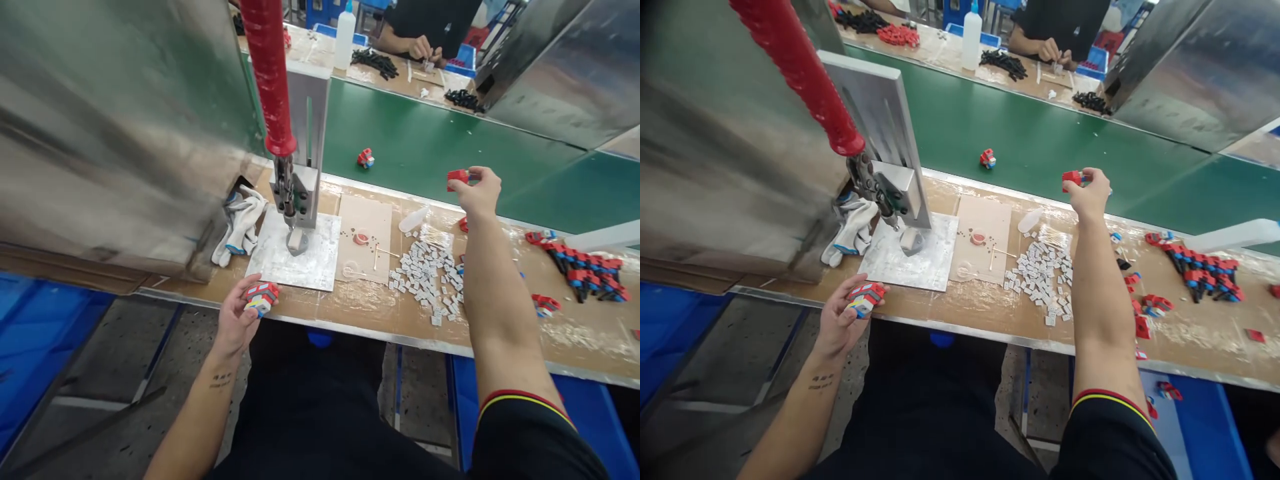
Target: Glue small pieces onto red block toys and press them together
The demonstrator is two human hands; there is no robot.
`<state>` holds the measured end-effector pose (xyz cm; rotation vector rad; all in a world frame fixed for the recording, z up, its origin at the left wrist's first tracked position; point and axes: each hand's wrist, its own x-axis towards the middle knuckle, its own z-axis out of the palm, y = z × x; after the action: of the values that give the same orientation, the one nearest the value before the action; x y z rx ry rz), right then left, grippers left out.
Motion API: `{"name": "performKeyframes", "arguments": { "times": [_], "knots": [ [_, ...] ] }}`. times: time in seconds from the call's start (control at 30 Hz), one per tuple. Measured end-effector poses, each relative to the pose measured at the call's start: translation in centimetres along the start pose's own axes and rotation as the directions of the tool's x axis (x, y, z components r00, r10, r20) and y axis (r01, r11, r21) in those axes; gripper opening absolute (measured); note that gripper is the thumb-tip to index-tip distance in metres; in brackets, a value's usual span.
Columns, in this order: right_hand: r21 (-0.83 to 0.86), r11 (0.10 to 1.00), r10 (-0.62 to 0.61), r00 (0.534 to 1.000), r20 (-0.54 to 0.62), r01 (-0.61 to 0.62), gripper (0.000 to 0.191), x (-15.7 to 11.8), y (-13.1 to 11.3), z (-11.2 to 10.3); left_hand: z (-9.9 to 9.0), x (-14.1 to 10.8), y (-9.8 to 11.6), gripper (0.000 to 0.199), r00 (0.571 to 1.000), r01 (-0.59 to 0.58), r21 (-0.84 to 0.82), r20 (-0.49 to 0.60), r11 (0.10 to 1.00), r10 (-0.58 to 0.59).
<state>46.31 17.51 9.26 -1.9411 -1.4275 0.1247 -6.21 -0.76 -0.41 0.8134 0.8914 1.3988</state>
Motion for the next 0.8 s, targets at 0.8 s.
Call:
{"name": "performKeyframes", "arguments": {
  "times": [0.8],
  "knots": [
    [0.143,0.827,-0.532,0.672,0.516,0.544,0.039,-19.5,-16.9,3.1,-2.9,0.4,-1.5,0.062,0.992,0.051,-0.020,0.119,0.999,-0.048]
  ]
}}
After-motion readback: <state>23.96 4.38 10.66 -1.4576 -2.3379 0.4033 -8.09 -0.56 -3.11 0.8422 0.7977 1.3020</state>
